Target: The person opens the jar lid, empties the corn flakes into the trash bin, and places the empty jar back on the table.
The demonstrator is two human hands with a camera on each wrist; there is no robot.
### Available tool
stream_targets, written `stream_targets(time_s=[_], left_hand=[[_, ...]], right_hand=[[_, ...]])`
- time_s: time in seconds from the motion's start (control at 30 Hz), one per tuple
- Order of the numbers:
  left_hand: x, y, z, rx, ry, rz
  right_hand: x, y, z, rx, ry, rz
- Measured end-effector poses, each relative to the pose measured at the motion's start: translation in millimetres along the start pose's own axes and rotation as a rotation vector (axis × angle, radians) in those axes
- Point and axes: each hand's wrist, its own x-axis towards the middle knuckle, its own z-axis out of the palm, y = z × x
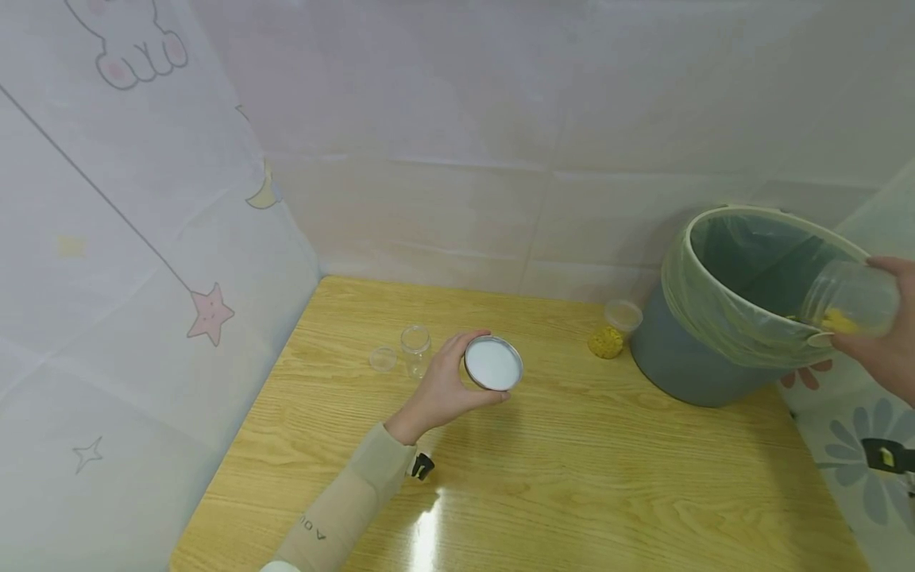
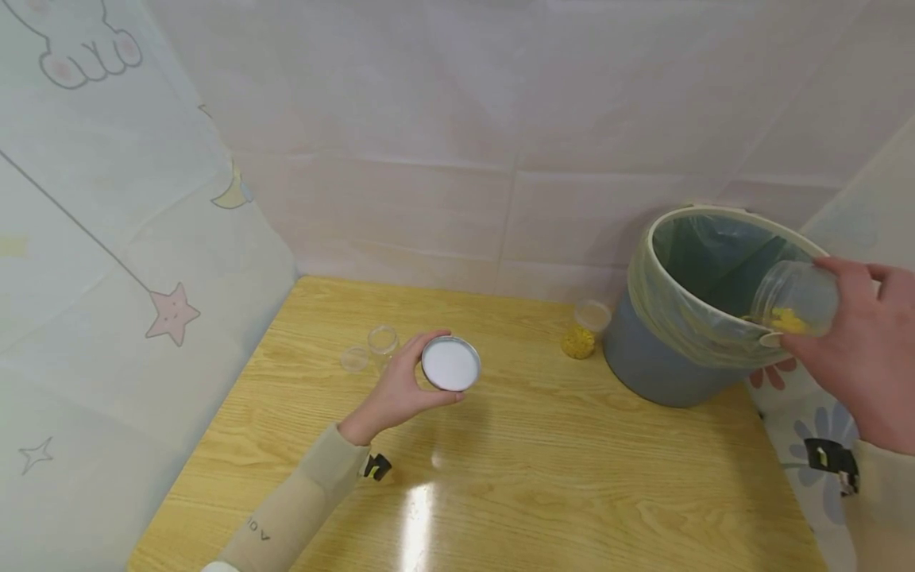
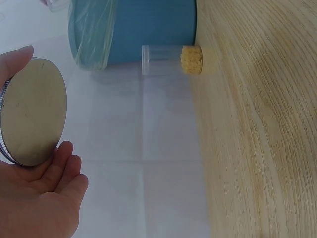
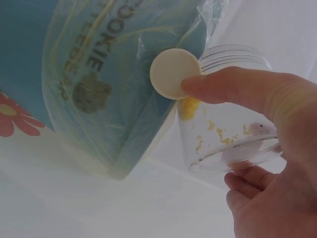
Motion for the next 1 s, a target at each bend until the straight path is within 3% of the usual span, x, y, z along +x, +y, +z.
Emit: stream_targets(time_s=[0.33, 0.53, 0.8, 1.0], left_hand=[[-1.1, 0.1, -0.6, -0.01, -0.001, -0.021], [-1.5, -0.4, -0.7, -0.007, -0.001, -0.021], [-1.5, -1.0, -0.8, 0.007, -0.005, -0.018], [-1.6, -1.1, -0.8, 0.004, -0.007, -0.018]], right_hand=[[4.1, 6, 2, -0.024, -0.006, -0.044], [12.5, 6, 1, -0.088, 0.0, -0.137], [23.0, -4, -1, -0.106, -0.013, -0.204], [26.0, -9, 1, -0.191, -0.008, -0.245]])
